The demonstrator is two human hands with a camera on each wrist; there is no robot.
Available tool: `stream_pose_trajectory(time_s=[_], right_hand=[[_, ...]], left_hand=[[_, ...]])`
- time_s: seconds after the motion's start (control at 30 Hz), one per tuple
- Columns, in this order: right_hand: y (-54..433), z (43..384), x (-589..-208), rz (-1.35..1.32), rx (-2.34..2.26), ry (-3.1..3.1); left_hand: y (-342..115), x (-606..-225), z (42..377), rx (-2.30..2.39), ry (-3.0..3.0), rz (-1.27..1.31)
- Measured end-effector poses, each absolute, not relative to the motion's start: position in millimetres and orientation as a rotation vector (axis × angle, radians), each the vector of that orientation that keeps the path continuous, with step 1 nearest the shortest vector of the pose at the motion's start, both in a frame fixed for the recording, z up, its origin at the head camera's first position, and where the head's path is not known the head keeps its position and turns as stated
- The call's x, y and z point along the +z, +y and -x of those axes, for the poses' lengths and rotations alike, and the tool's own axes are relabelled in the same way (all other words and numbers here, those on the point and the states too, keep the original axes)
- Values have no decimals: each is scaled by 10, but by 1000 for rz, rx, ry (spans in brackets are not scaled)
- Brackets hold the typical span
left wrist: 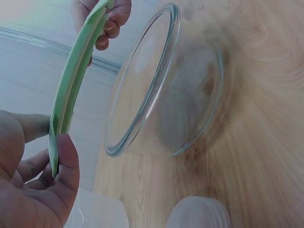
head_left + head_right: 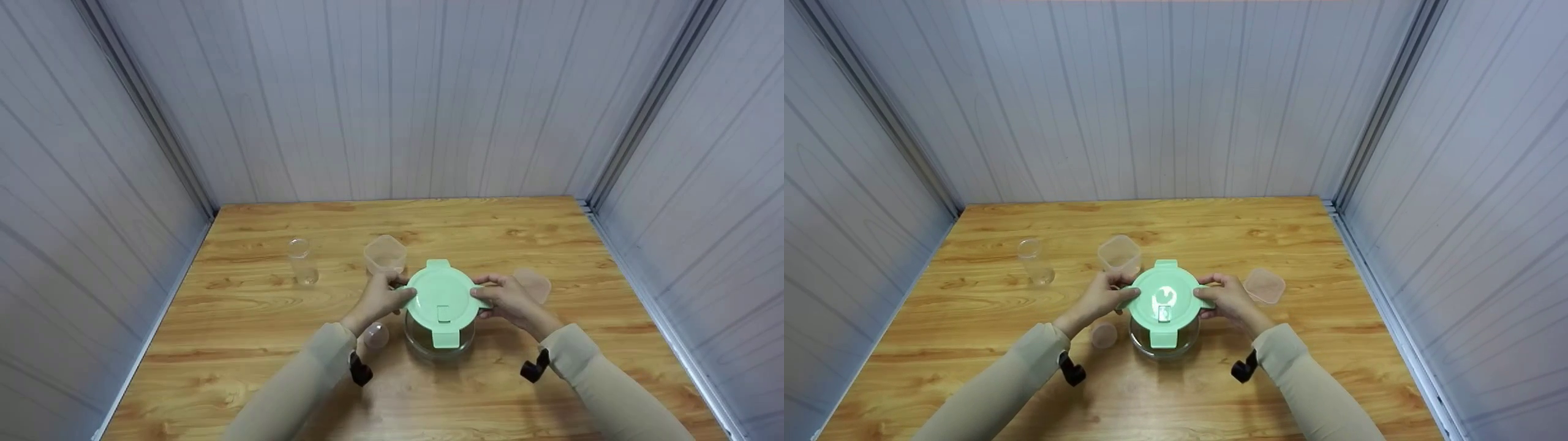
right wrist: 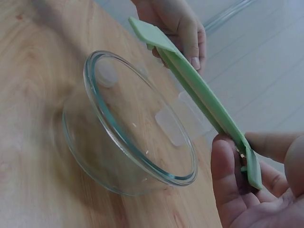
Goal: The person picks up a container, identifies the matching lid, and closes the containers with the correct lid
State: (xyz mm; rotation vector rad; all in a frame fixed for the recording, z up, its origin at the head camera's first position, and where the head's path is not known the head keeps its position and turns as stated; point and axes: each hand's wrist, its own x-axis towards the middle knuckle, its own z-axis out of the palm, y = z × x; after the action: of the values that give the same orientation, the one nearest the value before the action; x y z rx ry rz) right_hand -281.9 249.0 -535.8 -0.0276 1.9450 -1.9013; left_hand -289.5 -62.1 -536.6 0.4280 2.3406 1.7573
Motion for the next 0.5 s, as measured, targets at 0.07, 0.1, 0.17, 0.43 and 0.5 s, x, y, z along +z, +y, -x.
stream_pose_trajectory(time_s=[0.07,0.1,0.17,0.43,0.5], right_hand=[[2486,2804,-5359,28,-1887,1966],[2484,2798,-5362,25,-1879,1974],[2479,2790,-5372,18,-1856,1994],[2450,2753,-5435,-2,-1752,2113],[2436,2735,-5444,5,-1725,2150]], left_hand=[[-619,-5366,2883,1759,2338,-427],[-619,-5364,2873,1762,2335,-433],[-623,-5371,2853,1761,2333,-434],[-612,-5427,2788,1718,2351,-386],[-613,-5446,2778,1698,2361,-381]])
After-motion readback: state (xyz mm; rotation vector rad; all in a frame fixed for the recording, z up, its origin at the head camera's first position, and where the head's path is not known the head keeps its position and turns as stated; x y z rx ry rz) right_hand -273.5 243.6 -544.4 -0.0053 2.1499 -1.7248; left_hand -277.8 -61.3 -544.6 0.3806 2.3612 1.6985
